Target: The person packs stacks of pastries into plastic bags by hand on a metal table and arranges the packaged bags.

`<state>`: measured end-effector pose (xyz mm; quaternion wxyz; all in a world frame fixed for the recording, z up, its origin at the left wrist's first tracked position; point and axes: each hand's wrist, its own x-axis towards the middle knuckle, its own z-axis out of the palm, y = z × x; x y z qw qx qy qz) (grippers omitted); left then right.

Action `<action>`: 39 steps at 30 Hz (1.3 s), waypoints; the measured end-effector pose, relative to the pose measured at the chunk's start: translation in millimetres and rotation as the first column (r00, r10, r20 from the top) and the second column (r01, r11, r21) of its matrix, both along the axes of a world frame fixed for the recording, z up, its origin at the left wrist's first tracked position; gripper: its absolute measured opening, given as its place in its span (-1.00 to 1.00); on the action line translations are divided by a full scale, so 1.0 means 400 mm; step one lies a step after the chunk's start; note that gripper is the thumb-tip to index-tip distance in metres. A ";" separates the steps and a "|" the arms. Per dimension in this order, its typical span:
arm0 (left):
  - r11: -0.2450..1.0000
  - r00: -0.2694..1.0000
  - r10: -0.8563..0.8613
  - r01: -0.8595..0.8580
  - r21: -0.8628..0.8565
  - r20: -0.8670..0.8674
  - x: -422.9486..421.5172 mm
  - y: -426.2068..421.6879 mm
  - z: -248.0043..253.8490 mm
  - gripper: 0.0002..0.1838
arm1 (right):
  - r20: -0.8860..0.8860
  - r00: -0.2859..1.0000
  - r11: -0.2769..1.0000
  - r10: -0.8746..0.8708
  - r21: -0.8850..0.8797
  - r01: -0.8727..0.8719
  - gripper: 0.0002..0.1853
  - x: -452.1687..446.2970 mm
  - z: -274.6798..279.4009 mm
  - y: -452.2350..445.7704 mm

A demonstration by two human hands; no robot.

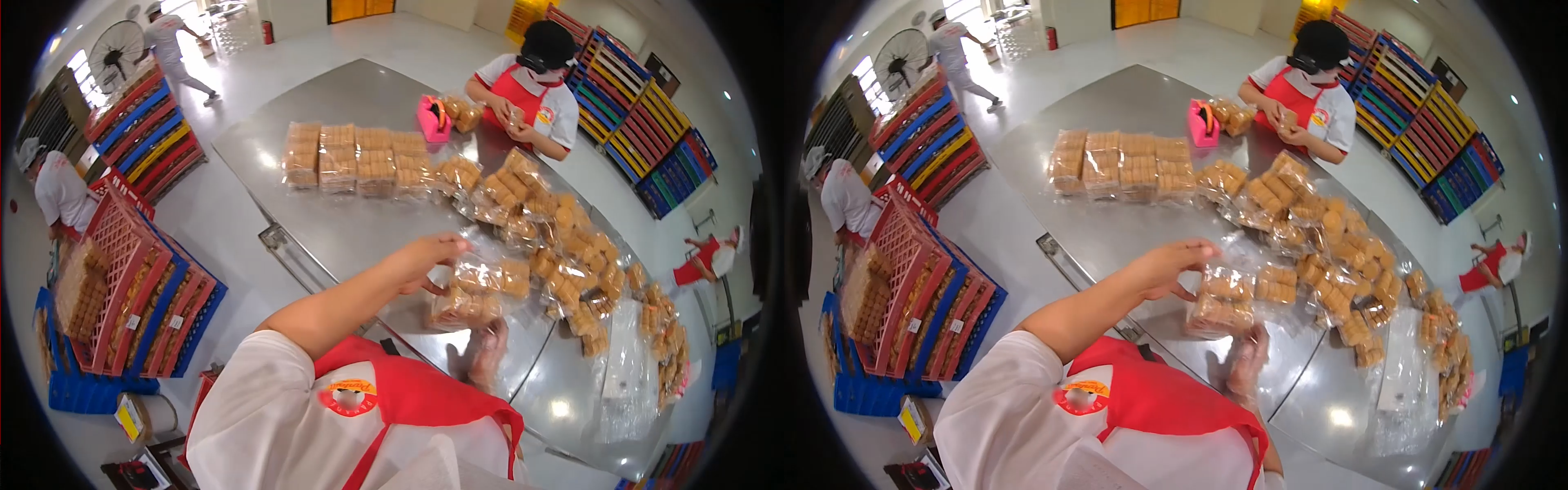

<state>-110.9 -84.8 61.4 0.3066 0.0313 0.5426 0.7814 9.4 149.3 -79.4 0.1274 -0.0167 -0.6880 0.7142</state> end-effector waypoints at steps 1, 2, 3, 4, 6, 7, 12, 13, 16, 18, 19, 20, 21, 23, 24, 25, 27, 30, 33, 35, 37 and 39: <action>0.997 0.996 0.081 -0.081 0.002 -0.042 0.014 0.008 -0.018 -0.53 | 0.037 0.998 0.998 0.056 -0.041 -0.054 0.12 -0.023 0.018 -0.019; 0.988 0.985 0.154 -0.154 0.006 -0.082 0.032 0.015 -0.049 -0.47 | 0.042 0.995 0.980 0.094 -0.177 -0.085 0.23 -0.035 0.036 -0.047; 0.975 0.968 0.220 -0.220 0.010 -0.120 0.047 0.024 -0.083 -0.40 | -0.078 0.986 0.985 0.149 -0.073 -0.154 -0.15 -0.047 -0.021 -0.030; 0.972 0.966 0.233 -0.235 -0.005 -0.113 0.059 0.034 -0.122 -0.35 | -0.107 0.984 0.980 0.144 -0.120 -0.156 -0.12 -0.048 0.015 -0.066; 0.966 0.965 0.250 -0.254 -0.048 -0.079 0.091 0.058 -0.218 -0.23 | 0.093 0.862 0.860 0.499 -0.175 -0.479 -0.12 -0.037 0.123 -0.045; 0.971 0.970 0.240 -0.239 0.031 -0.039 0.106 0.075 -0.258 -0.22 | 0.163 0.833 0.847 0.529 -0.154 -0.508 -0.12 -0.046 0.093 -0.031; 0.946 0.962 0.271 -0.270 0.181 0.022 0.093 0.123 -0.275 -0.27 | 0.109 0.951 0.941 0.290 -0.213 -0.263 -0.05 -0.057 0.177 -0.116; 0.950 0.966 0.257 -0.253 0.180 0.002 0.086 0.124 -0.266 -0.28 | 0.119 0.961 0.966 0.251 -0.093 -0.241 -0.03 -0.061 0.166 -0.106; 0.979 0.991 0.118 -0.125 0.161 0.055 0.044 0.102 -0.272 -0.26 | 0.120 0.973 0.973 0.196 0.099 -0.208 0.00 -0.064 0.136 -0.094; 0.985 0.984 0.120 -0.135 0.110 0.130 0.049 0.102 -0.236 -0.27 | 0.080 0.969 0.972 0.233 0.012 -0.235 0.00 -0.064 0.177 -0.110; 0.986 0.977 0.125 -0.141 0.084 0.172 0.054 0.101 -0.212 -0.27 | 0.160 0.950 0.963 0.268 -0.021 -0.268 -0.02 -0.060 0.188 -0.103; 0.989 0.954 0.133 -0.146 0.029 0.270 0.061 0.092 -0.171 -0.26 | 0.244 0.921 0.953 0.303 -0.054 -0.299 -0.04 -0.047 0.195 -0.087; 0.989 0.920 0.143 -0.144 -0.024 0.366 0.068 0.082 -0.117 -0.25 | 0.317 0.897 0.951 0.308 -0.107 -0.289 -0.07 -0.040 0.204 -0.090; 0.979 0.817 0.191 -0.118 -0.167 0.544 0.057 0.072 -0.092 -0.20 | 0.451 0.845 0.952 0.289 -0.226 -0.205 -0.10 -0.028 0.225 -0.104; 0.991 0.813 0.130 -0.098 -0.086 0.567 0.061 0.059 -0.092 -0.16 | 0.512 0.817 0.949 0.267 -0.286 -0.131 -0.11 -0.026 0.230 -0.112; 0.997 0.809 0.065 -0.077 -0.004 0.585 0.072 0.043 -0.093 -0.12 | 0.498 0.798 0.928 0.339 -0.319 -0.195 -0.09 -0.026 0.223 -0.109; 0.993 0.785 0.017 -0.088 0.084 0.620 0.091 0.020 -0.067 -0.12 | 0.433 0.819 0.927 0.375 -0.165 -0.337 -0.06 -0.025 0.231 -0.130; 0.970 0.765 0.025 -0.175 0.170 0.644 0.106 -0.024 -0.032 -0.26 | 0.265 0.838 0.879 0.477 -0.127 -0.460 0.01 -0.030 0.177 -0.145; 0.814 0.879 -0.177 -0.122 0.569 0.442 0.114 -0.130 -0.105 -0.59 | -0.004 0.875 0.858 0.485 0.197 -0.475 -0.10 -0.021 0.192 -0.162; 0.857 0.889 0.107 -0.309 0.411 0.445 0.149 -0.168 -0.104 -0.62 | 0.015 0.844 0.832 0.536 0.158 -0.532 -0.14 -0.028 0.207 -0.173; 0.822 0.851 0.281 -0.453 0.346 0.444 0.171 -0.219 -0.085 -0.60 | 0.006 0.840 0.838 0.543 0.054 -0.543 -0.20 -0.037 0.215 -0.199; 0.793 0.872 0.318 -0.459 0.401 0.372 0.183 -0.296 -0.028 -0.65 | -0.006 0.873 0.868 0.488 -0.105 -0.485 -0.24 -0.053 0.210 -0.211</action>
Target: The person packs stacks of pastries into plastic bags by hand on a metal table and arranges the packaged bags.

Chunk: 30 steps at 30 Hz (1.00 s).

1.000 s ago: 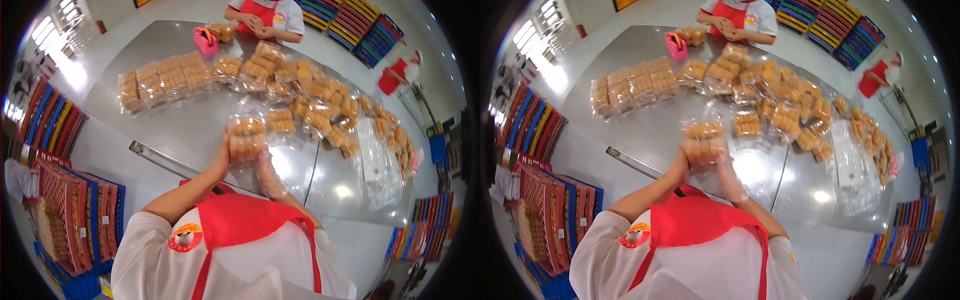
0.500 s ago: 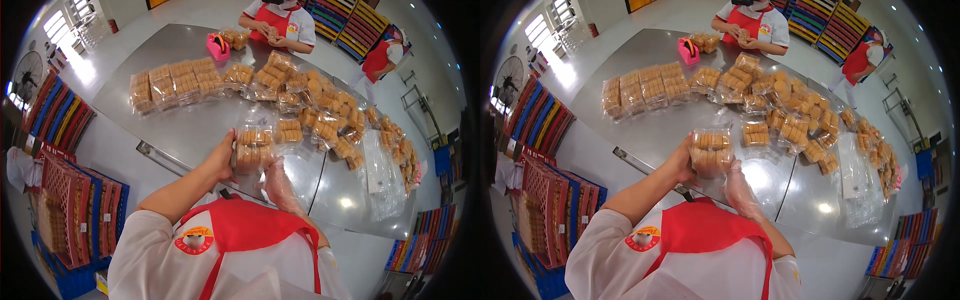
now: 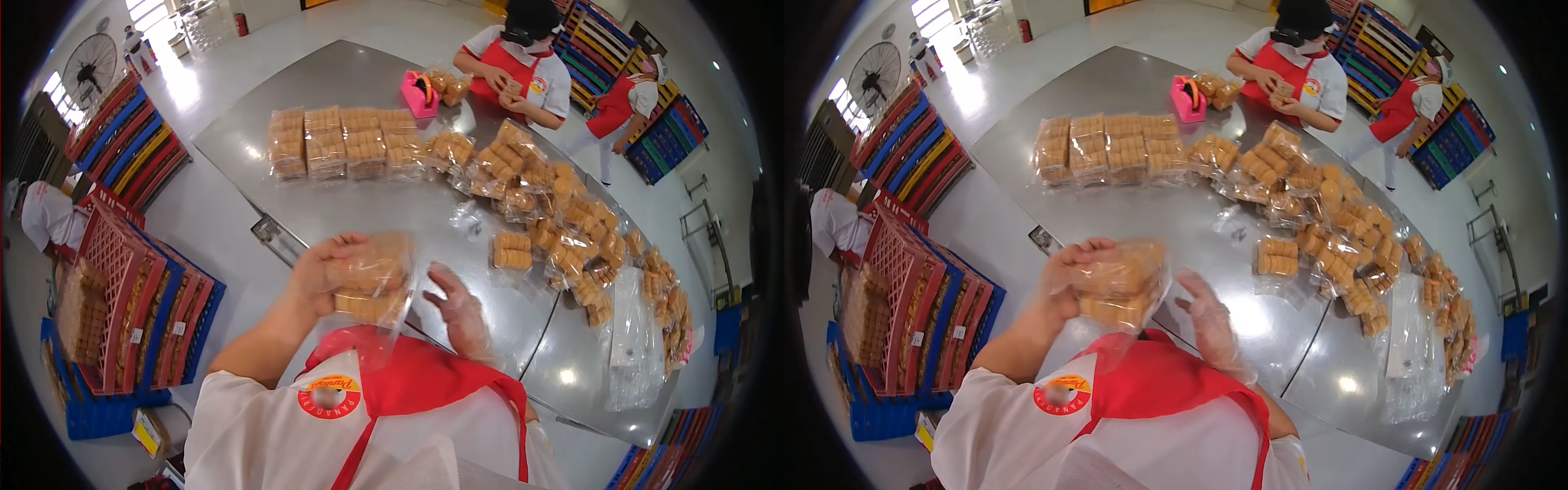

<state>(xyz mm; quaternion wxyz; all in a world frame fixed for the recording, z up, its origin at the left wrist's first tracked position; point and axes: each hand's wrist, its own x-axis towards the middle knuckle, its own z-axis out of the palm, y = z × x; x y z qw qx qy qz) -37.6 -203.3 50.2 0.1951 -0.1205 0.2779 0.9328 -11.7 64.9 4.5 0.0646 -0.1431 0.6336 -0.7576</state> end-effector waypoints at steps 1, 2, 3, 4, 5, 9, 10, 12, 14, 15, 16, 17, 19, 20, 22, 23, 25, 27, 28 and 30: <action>1.000 0.999 0.021 -0.021 0.008 -0.043 0.000 -0.045 0.018 -0.67 | 0.049 0.998 0.997 -0.039 -0.059 0.042 -0.26 -0.011 -0.010 0.005; 0.987 0.984 0.133 -0.142 -0.075 -0.118 -0.006 -0.096 0.023 -0.63 | 0.062 0.993 0.994 -0.099 -0.041 0.102 -0.32 -0.031 -0.024 0.016; 0.953 0.951 0.233 -0.265 -0.148 -0.203 -0.016 -0.145 0.039 -0.59 | 0.113 0.975 0.982 -0.190 0.009 0.191 -0.37 -0.042 -0.019 0.019; 0.960 0.932 0.248 -0.274 -0.064 -0.263 -0.028 -0.198 0.070 -0.55 | 0.163 0.952 0.964 -0.260 0.090 0.248 -0.39 -0.055 -0.028 0.026; 0.962 0.909 0.265 -0.273 0.020 -0.322 -0.047 -0.250 0.110 -0.51 | 0.205 0.920 0.937 -0.334 0.173 0.302 -0.41 -0.067 -0.052 0.034; 0.737 0.738 0.436 -0.622 -0.265 -0.515 -0.189 -0.489 0.127 -0.41 | 0.259 0.864 0.884 -0.433 0.311 0.350 -0.55 -0.079 -0.153 0.057; 0.700 0.719 0.462 -0.655 -0.284 -0.519 -0.229 -0.535 0.117 -0.41 | 0.219 0.841 0.858 -0.494 0.277 0.432 -0.59 -0.086 -0.187 0.054; 0.623 0.683 0.508 -0.712 -0.325 -0.525 -0.314 -0.622 0.060 -0.40 | 0.245 0.828 0.859 -0.505 0.234 0.455 -0.60 -0.089 -0.205 0.063; 0.585 0.693 0.509 -0.714 -0.386 -0.510 -0.383 -0.696 -0.001 -0.39 | 0.258 0.810 0.850 -0.526 0.168 0.499 -0.63 -0.089 -0.217 0.063; 0.570 0.705 0.502 -0.705 -0.421 -0.501 -0.419 -0.734 -0.041 -0.38 | 0.243 0.808 0.843 -0.537 0.193 0.502 -0.64 -0.091 -0.212 0.053; 0.506 0.701 0.471 -0.712 -0.487 -0.535 -0.458 -0.780 -0.094 -0.33 | 0.235 0.795 0.827 -0.560 0.219 0.518 -0.65 -0.090 -0.198 0.042; 0.521 0.681 0.434 -0.724 -0.453 -0.589 -0.494 -0.825 -0.156 -0.32 | 0.228 0.766 0.797 -0.600 0.248 0.551 -0.66 -0.082 -0.183 0.039; 0.578 0.672 0.364 -0.706 -0.410 -0.644 -0.553 -0.835 -0.227 -0.28 | 0.301 0.699 0.761 -0.649 0.239 0.603 -0.68 -0.086 -0.162 0.022; 0.602 0.677 0.342 -0.690 -0.401 -0.652 -0.568 -0.822 -0.237 -0.25 | 0.254 0.713 0.755 -0.653 0.278 0.593 -0.68 -0.090 -0.175 0.027; 0.613 0.686 0.308 -0.673 -0.414 -0.660 -0.594 -0.797 -0.283 -0.28 | 0.280 0.703 0.757 -0.653 0.240 0.608 -0.67 -0.088 -0.201 0.036; 0.604 0.719 0.278 -0.646 -0.466 -0.637 -0.621 -0.843 -0.345 -0.27 | 0.273 0.701 0.752 -0.659 0.202 0.628 -0.69 -0.088 -0.214 0.036; 0.622 0.809 0.288 -0.564 -0.543 -0.512 -0.623 -0.846 -0.371 -0.21 | 0.267 0.718 0.765 -0.643 0.165 0.623 -0.70 -0.077 -0.203 0.042; 0.657 0.867 0.264 -0.482 -0.580 -0.422 -0.615 -0.873 -0.350 -0.21 | 0.276 0.698 0.746 -0.661 0.136 0.652 -0.71 -0.052 -0.201 0.057; 0.658 0.867 0.218 -0.469 -0.589 -0.447 -0.644 -0.921 -0.371 -0.24 | 0.278 0.698 0.745 -0.659 0.120 0.656 -0.72 -0.038 -0.203 0.063; 0.021 0.791 0.192 -0.595 -0.803 -0.581 -0.666 -0.926 -0.324 -0.36 | 0.233 0.657 0.693 -0.717 0.134 0.709 -0.72 -0.005 -0.208 0.084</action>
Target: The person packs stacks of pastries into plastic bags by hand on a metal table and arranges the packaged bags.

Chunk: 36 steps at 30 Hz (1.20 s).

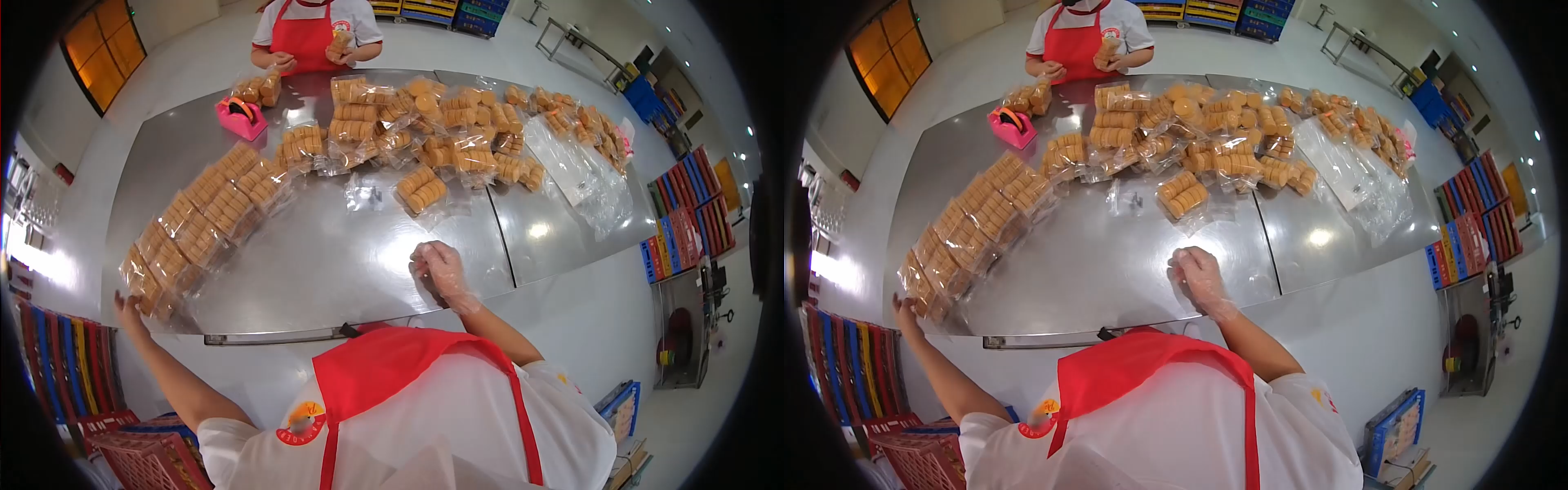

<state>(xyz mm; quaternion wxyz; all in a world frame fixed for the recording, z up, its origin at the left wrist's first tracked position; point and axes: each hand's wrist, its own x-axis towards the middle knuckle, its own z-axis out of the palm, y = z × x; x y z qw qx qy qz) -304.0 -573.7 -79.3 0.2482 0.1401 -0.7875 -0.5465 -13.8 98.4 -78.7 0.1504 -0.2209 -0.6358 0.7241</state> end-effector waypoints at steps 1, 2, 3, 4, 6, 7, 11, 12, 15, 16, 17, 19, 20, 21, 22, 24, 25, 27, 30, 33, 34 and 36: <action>0.934 0.978 0.210 -0.205 -0.293 -0.013 -0.009 -0.009 0.037 -0.42 | -0.013 0.999 0.999 -0.032 0.018 0.033 -0.72 0.015 -0.003 0.013; 0.962 0.970 0.183 -0.210 -0.174 -0.160 0.022 0.095 0.127 -0.48 | -0.011 0.998 0.996 -0.063 0.065 0.064 -0.73 0.025 -0.008 0.030; 0.981 0.937 0.156 -0.183 -0.060 -0.311 0.059 0.214 0.230 -0.54 | -0.014 0.997 0.995 -0.072 0.069 0.073 -0.73 0.031 -0.009 0.042; 0.991 0.881 0.132 -0.132 0.031 -0.454 0.097 0.333 0.332 -0.60 | -0.015 0.997 0.994 -0.077 0.076 0.078 -0.73 0.038 -0.007 0.056; 0.989 0.819 -0.134 0.150 -0.018 -0.558 0.135 0.552 0.398 -0.67 | -0.027 0.997 0.993 -0.075 0.088 0.077 -0.73 0.043 0.001 0.079; 0.961 0.819 -0.267 0.264 -0.080 -0.508 0.179 0.690 0.424 -0.71 | -0.022 0.997 0.992 -0.071 0.098 0.073 -0.73 0.040 0.004 0.086; 0.440 0.464 -0.886 0.841 -0.315 0.001 0.238 1.108 0.313 -0.66 | -0.008 0.998 0.992 -0.057 0.111 0.058 -0.75 0.024 0.026 0.112; 0.384 0.414 -0.888 0.907 -0.170 0.200 0.299 1.209 0.333 -0.60 | -0.001 0.999 0.993 -0.054 0.106 0.054 -0.76 0.022 0.031 0.119; 0.100 0.327 -0.931 0.655 -0.749 0.162 0.219 1.402 0.066 -0.44 | 0.013 0.999 0.988 -0.038 0.152 0.036 -0.80 0.021 0.014 0.146; 0.103 0.372 -0.909 0.636 -0.765 0.187 0.218 1.431 0.021 -0.43 | -0.059 0.998 0.940 -0.005 0.341 0.025 -0.83 0.017 -0.033 0.169; 0.107 0.419 -0.884 0.617 -0.780 0.210 0.224 1.449 -0.016 -0.42 | -0.069 0.994 0.834 0.079 0.552 -0.028 -0.82 0.022 -0.032 0.176; 0.108 0.458 -0.857 0.608 -0.786 0.237 0.236 1.468 -0.030 -0.44 | -0.033 0.969 0.479 0.246 0.873 -0.092 -0.78 0.018 -0.002 0.167; 0.109 0.454 -0.858 0.616 -0.780 0.239 0.234 1.475 -0.024 -0.47 | 0.036 0.957 0.330 0.288 0.934 -0.134 -0.71 0.017 0.014 0.153; 0.110 0.454 -0.857 0.624 -0.774 0.244 0.232 1.476 -0.018 -0.49 | 0.073 0.957 0.322 0.282 0.932 -0.167 -0.71 0.015 0.038 0.148; 0.052 0.437 -0.855 0.609 -0.791 0.281 0.235 1.477 -0.016 -0.54 | 0.113 0.953 0.316 0.282 0.927 -0.203 -0.70 0.013 0.061 0.139; -0.057 0.420 -0.837 0.573 -0.818 0.352 0.246 1.486 -0.014 -0.62 | 0.146 0.949 0.301 0.279 0.925 -0.231 -0.70 -0.013 0.079 0.138; -0.079 0.415 -0.846 0.525 -0.847 0.336 0.253 1.485 -0.016 -0.67 | 0.124 0.959 0.310 0.256 0.929 -0.202 -0.71 -0.029 0.071 0.144; -0.126 0.400 -0.862 0.424 -0.897 0.310 0.260 1.488 -0.018 -0.75 | 0.077 0.976 0.332 0.205 0.932 -0.144 -0.72 -0.061 0.051 0.154; -0.152 0.349 -0.877 0.450 -0.880 0.330 0.250 1.496 0.004 -0.82 | -0.014 0.992 0.425 0.125 0.904 -0.041 -0.76 -0.086 0.031 0.171; -0.146 0.313 -0.903 0.419 -0.896 0.294 0.231 1.505 0.018 -0.87 | -0.048 0.997 0.502 0.053 0.865 0.015 -0.74 -0.101 0.030 0.182; -0.133 0.313 -0.911 0.397 -0.908 0.270 0.229 1.504 0.020 -0.88 | -0.060 0.997 0.510 0.042 0.860 0.030 -0.74 -0.103 0.026 0.186; -0.170 0.295 -0.906 0.405 -0.898 0.304 0.222 1.500 0.034 -0.85 | -0.050 0.998 0.535 0.025 0.845 0.029 -0.72 -0.106 0.033 0.189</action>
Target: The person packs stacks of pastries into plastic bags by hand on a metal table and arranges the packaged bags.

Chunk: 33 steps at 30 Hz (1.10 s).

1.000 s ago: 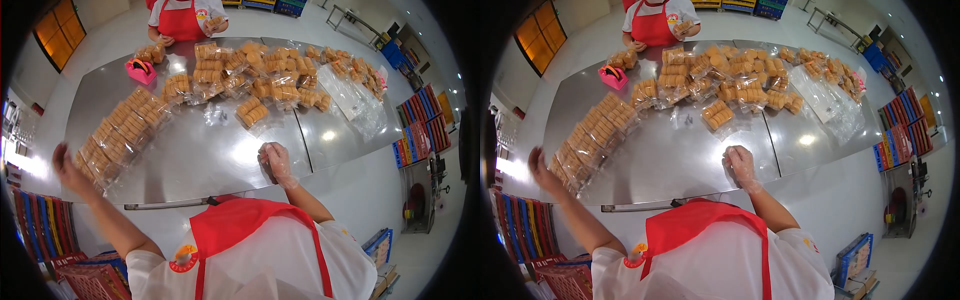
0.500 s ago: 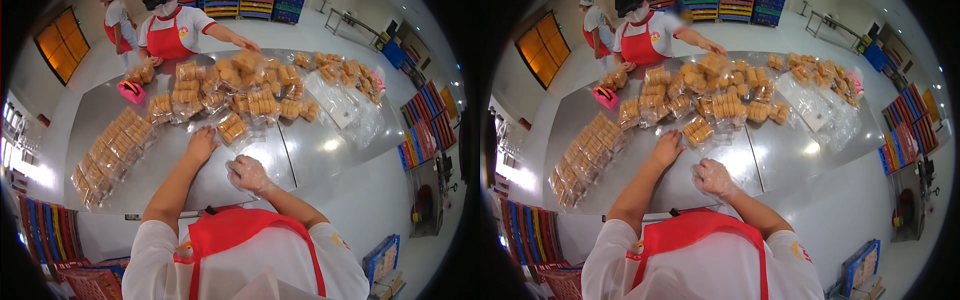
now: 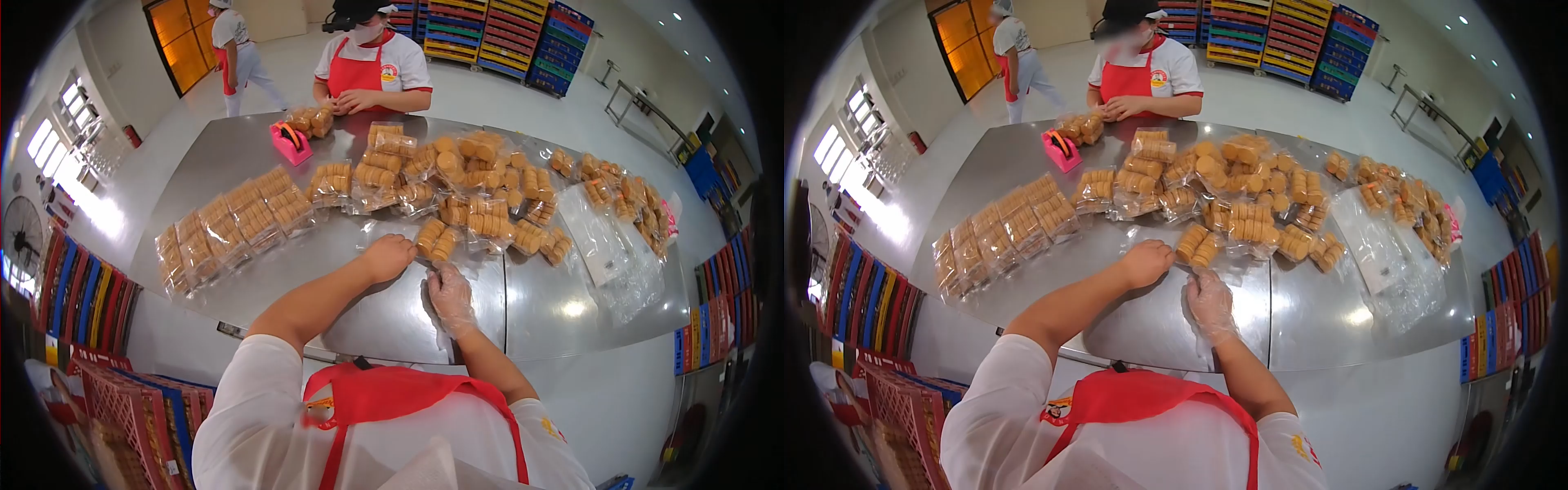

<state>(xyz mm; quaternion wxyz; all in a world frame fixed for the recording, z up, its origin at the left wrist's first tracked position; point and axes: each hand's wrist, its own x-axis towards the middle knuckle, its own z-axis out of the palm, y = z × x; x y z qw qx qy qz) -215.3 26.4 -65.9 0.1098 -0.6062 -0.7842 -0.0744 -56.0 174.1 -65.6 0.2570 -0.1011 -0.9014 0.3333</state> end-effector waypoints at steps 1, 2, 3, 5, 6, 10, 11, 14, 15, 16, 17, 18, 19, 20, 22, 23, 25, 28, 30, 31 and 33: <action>1.000 1.000 -0.012 0.012 -0.017 0.008 -0.003 -0.002 0.006 -0.83 | -0.002 1.000 0.999 -0.007 -0.041 0.007 -0.73 -0.001 -0.003 0.001; 0.999 0.997 0.006 -0.003 -0.047 0.077 -0.005 -0.005 0.020 -0.85 | -0.005 1.000 0.997 -0.018 -0.082 0.018 -0.74 -0.003 -0.007 0.003; 0.997 0.989 0.022 -0.011 -0.079 0.145 -0.007 -0.006 0.035 -0.86 | -0.007 0.999 0.992 -0.034 -0.123 0.033 -0.75 -0.004 -0.011 0.005; 0.991 0.971 0.058 -0.028 -0.133 0.231 -0.006 -0.012 0.075 -0.87 | 0.022 0.999 0.984 -0.028 -0.174 0.032 -0.77 -0.008 -0.017 0.013; 0.987 0.966 0.077 -0.040 -0.153 0.247 -0.003 -0.024 0.111 -0.87 | 0.036 0.999 0.979 -0.028 -0.199 0.034 -0.77 -0.007 -0.014 0.018; 0.957 0.937 0.270 -0.236 -0.167 0.222 0.042 -0.093 0.278 -0.89 | 0.100 0.995 0.989 -0.020 -0.141 0.034 -0.76 0.000 0.006 0.020; 0.942 0.928 0.319 -0.289 -0.170 0.192 0.068 -0.123 0.344 -0.90 | 0.080 0.996 0.989 -0.024 -0.142 0.035 -0.75 0.000 0.009 0.021; 0.951 0.891 0.307 -0.300 -0.073 0.335 0.141 -0.225 0.510 -0.88 | -0.031 0.999 0.992 -0.044 -0.117 0.041 -0.73 -0.005 -0.026 0.027; 0.965 0.861 0.255 -0.252 -0.068 0.439 0.152 -0.252 0.547 -0.88 | -0.033 0.999 0.971 -0.014 -0.237 0.006 -0.71 0.011 -0.032 0.027; 0.968 0.745 0.193 -0.250 -0.001 0.639 0.156 -0.277 0.547 -0.89 | -0.039 0.999 0.936 0.019 -0.351 -0.031 -0.70 0.031 -0.027 0.024; 0.962 0.591 0.105 -0.265 0.070 0.800 0.167 -0.303 0.540 -0.89 | -0.052 0.997 0.888 0.057 -0.454 -0.074 -0.68 0.046 -0.023 0.023; 0.946 0.410 -0.003 -0.295 0.135 0.912 0.179 -0.318 0.532 -0.88 | -0.014 0.990 0.799 0.142 -0.589 -0.123 -0.63 0.064 -0.031 0.016; 0.926 0.388 -0.011 -0.343 0.156 0.922 0.194 -0.318 0.526 -0.89 | 0.012 0.972 0.686 0.234 -0.710 -0.157 -0.59 0.086 -0.045 0.003; 0.904 0.362 -0.019 -0.393 0.171 0.932 0.213 -0.314 0.517 -0.90 | 0.025 0.944 0.552 0.329 -0.816 -0.171 -0.54 0.094 -0.048 -0.008; 0.875 0.289 -0.105 -0.428 0.226 0.952 0.245 -0.303 0.478 -0.91 | -0.289 0.866 0.342 0.409 -0.831 -0.439 -0.46 0.118 0.061 -0.063; 0.878 0.266 -0.135 -0.414 0.239 0.954 0.259 -0.292 0.453 -0.91 | -0.436 0.796 0.224 0.420 -0.800 -0.557 -0.41 0.140 0.133 -0.088; 0.888 0.211 -0.188 -0.382 0.258 0.959 0.290 -0.270 0.403 -0.90 | -0.432 0.812 0.336 0.392 -0.755 -0.564 -0.42 0.135 0.249 -0.087; 0.925 0.232 -0.182 -0.290 0.246 0.956 0.300 -0.262 0.316 -0.90 | -0.350 0.904 0.441 0.245 -0.791 -0.425 -0.58 0.118 0.353 -0.051; 0.946 0.270 -0.130 -0.254 0.201 0.954 0.305 -0.253 0.316 -0.90 | -0.401 0.900 0.476 0.172 -0.766 -0.433 -0.72 0.111 0.404 -0.037; 0.844 0.262 -0.261 -0.405 0.351 0.929 0.318 -0.231 0.318 -0.90 | -0.365 0.890 0.636 0.272 -0.626 -0.451 -0.77 0.107 0.414 -0.036; 0.584 0.298 -0.463 -0.606 0.540 0.835 0.342 -0.180 0.338 -0.89 | -0.225 0.873 0.838 0.433 -0.255 -0.482 -0.86 0.099 0.425 -0.043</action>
